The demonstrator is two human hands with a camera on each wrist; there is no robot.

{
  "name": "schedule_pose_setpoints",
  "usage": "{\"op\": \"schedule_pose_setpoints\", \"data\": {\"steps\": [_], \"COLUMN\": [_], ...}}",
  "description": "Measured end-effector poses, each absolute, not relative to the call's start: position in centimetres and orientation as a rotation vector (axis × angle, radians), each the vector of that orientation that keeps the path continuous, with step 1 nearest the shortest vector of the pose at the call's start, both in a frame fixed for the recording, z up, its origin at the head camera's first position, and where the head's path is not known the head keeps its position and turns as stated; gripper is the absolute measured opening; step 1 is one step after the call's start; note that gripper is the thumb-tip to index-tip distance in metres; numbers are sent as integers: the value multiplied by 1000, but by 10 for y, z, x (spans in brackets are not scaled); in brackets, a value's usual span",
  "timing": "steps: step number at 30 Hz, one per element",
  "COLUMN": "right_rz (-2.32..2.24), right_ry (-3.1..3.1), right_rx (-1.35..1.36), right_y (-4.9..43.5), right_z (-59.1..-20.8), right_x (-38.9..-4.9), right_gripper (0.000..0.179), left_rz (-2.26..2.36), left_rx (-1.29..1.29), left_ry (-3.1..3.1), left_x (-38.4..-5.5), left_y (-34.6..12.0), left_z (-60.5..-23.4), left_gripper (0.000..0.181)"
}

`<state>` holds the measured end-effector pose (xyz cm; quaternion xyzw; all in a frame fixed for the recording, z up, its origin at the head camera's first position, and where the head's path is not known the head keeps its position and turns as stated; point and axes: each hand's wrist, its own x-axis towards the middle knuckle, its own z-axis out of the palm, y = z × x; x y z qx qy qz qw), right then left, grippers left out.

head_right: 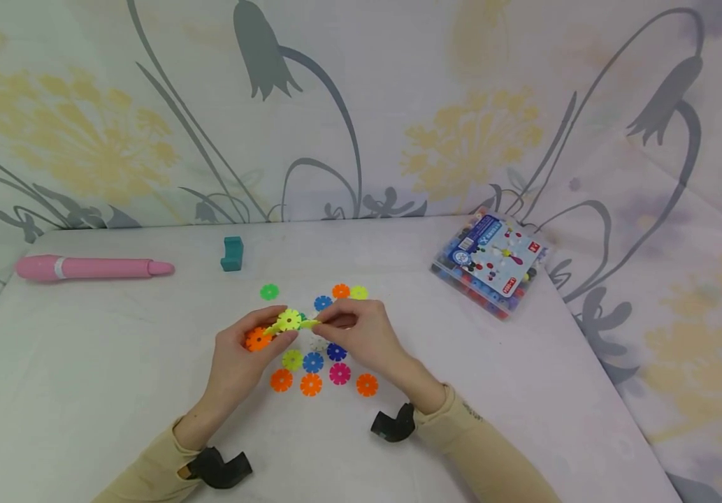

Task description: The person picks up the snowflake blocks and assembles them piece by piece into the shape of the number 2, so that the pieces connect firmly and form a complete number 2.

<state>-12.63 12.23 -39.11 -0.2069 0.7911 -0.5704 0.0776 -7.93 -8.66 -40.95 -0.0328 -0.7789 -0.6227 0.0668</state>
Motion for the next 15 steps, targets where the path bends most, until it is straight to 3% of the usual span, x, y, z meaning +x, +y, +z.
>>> {"op": "schedule_pose_setpoints", "data": {"steps": [15], "right_rz": [-1736], "right_ry": [2452], "right_rx": [-844], "right_y": [119], "right_z": [-395], "right_x": [-124], "right_gripper": [8], "left_rz": [-1860], "left_rx": [-82], "left_ry": [-2359], "left_x": [-78], "left_y": [-86], "left_z": [-408], "left_gripper": [39]}}
